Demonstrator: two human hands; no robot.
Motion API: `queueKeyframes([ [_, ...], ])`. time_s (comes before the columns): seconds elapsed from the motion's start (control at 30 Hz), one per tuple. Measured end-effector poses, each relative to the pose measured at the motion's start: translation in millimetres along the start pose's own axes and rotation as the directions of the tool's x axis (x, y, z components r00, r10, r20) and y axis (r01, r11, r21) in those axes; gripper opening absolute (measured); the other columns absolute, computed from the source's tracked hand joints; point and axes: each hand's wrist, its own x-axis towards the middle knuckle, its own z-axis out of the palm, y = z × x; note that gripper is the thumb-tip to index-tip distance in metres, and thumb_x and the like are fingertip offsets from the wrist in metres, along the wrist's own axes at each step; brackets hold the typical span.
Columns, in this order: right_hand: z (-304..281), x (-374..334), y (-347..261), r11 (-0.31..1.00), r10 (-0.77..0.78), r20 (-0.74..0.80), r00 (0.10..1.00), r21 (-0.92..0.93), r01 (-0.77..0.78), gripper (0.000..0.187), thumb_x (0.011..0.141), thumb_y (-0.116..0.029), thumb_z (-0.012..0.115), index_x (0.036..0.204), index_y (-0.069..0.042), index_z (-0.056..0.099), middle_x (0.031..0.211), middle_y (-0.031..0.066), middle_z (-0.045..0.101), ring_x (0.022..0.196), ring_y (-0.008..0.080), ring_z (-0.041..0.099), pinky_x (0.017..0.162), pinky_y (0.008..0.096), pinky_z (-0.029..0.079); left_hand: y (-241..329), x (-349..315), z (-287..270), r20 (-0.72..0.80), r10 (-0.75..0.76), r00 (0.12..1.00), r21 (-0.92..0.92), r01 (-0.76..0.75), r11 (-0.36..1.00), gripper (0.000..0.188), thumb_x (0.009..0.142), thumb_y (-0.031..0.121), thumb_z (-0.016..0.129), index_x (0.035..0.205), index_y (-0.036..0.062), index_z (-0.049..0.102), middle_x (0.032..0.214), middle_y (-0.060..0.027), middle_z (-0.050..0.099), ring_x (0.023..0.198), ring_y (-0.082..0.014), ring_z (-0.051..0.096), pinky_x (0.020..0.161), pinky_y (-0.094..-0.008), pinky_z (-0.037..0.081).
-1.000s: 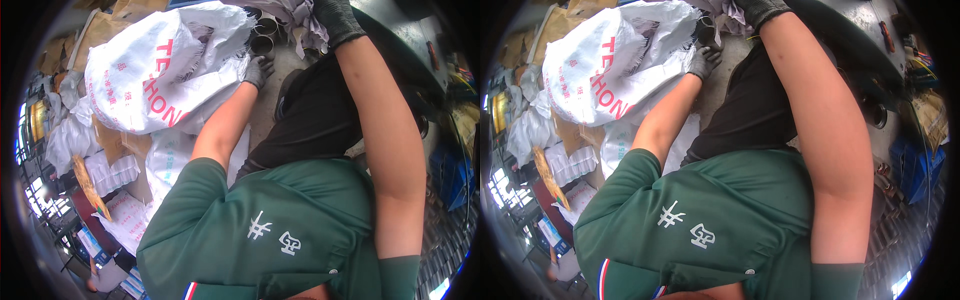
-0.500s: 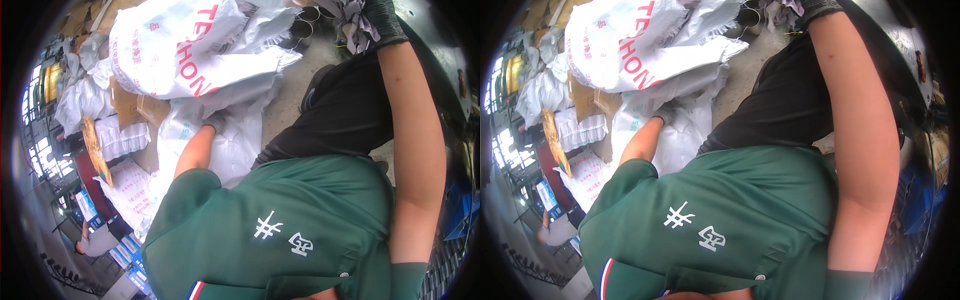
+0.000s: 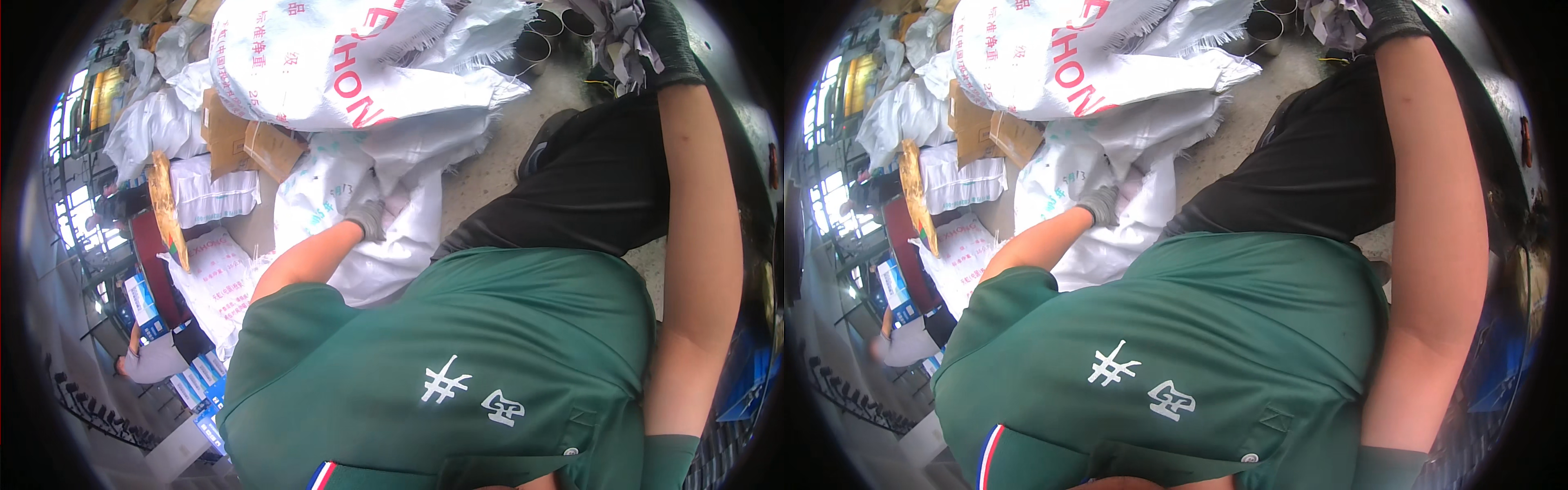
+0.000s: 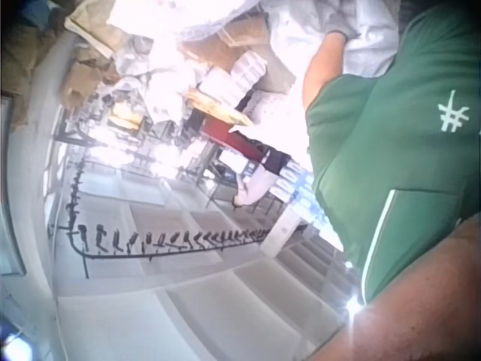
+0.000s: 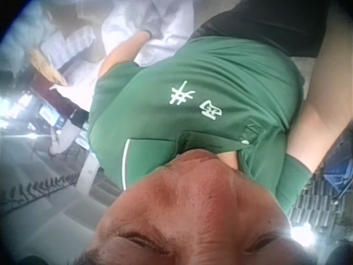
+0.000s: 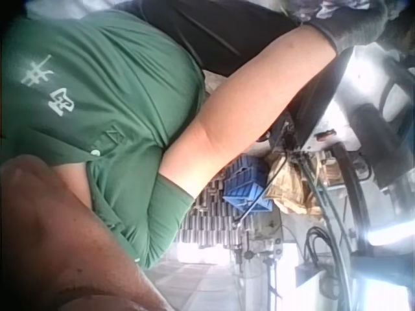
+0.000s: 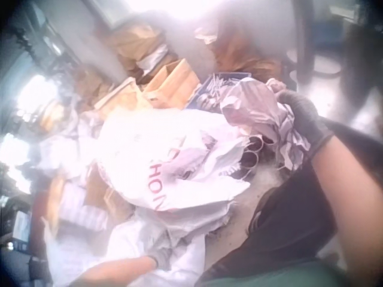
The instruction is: Using a hydraulic press to assemble metal cylindrical motor components.
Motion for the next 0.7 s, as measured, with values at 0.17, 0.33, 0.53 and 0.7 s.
queueKeyframes([
  [0.17,-2,1,-2,1.000,0.002,0.127,0.992,-0.024,0.001,0.036,0.091,-0.007,0.051,0.126,-0.005,0.057,0.120,0.0156,0.066,0.108,0.0285,0.069,0.098,0.0397,0.056,40,-22,32,0.017,0.289,0.957,0.018,-0.289,0.957,0.066,0.075,0.029,0.076,0.130,-0.0023,0.060,0.108,-0.0281,0.072,0.104,-0.0389,0.071,0.093,-0.0488,0.055],
  [0.33,-1,0,-3,1.000,0.026,0.167,0.986,-0.006,-0.025,0.035,0.090,-0.007,0.051,0.124,-0.005,0.059,0.117,0.0157,0.067,0.108,0.0284,0.069,0.099,0.0390,0.055,51,18,79,0.117,0.407,0.906,-0.050,-0.404,0.913,0.054,0.083,0.026,0.068,0.130,0.0006,0.063,0.111,-0.0254,0.073,0.106,-0.0402,0.070,0.091,-0.0472,0.055],
  [0.53,6,-3,-3,0.997,0.036,-0.045,0.998,-0.064,-0.038,0.031,0.087,-0.006,0.055,0.117,-0.003,0.063,0.108,0.0161,0.071,0.095,0.0282,0.073,0.088,0.0379,0.060,71,74,96,-0.189,0.155,0.970,-0.106,-0.177,0.979,0.055,0.080,0.018,0.075,0.131,0.0019,0.064,0.119,-0.0242,0.071,0.108,-0.0365,0.070,0.099,-0.0446,0.053],
  [0.7,13,-4,-5,0.991,0.041,-0.037,0.998,-0.127,-0.045,0.028,0.085,-0.005,0.058,0.111,-0.001,0.066,0.098,0.0175,0.072,0.084,0.0281,0.074,0.077,0.0381,0.062,89,97,66,-0.215,0.327,0.920,0.647,-0.117,0.754,0.046,0.085,0.019,0.071,0.130,0.0090,0.068,0.134,-0.0179,0.066,0.130,-0.0340,0.059,0.111,-0.0542,0.040],
])
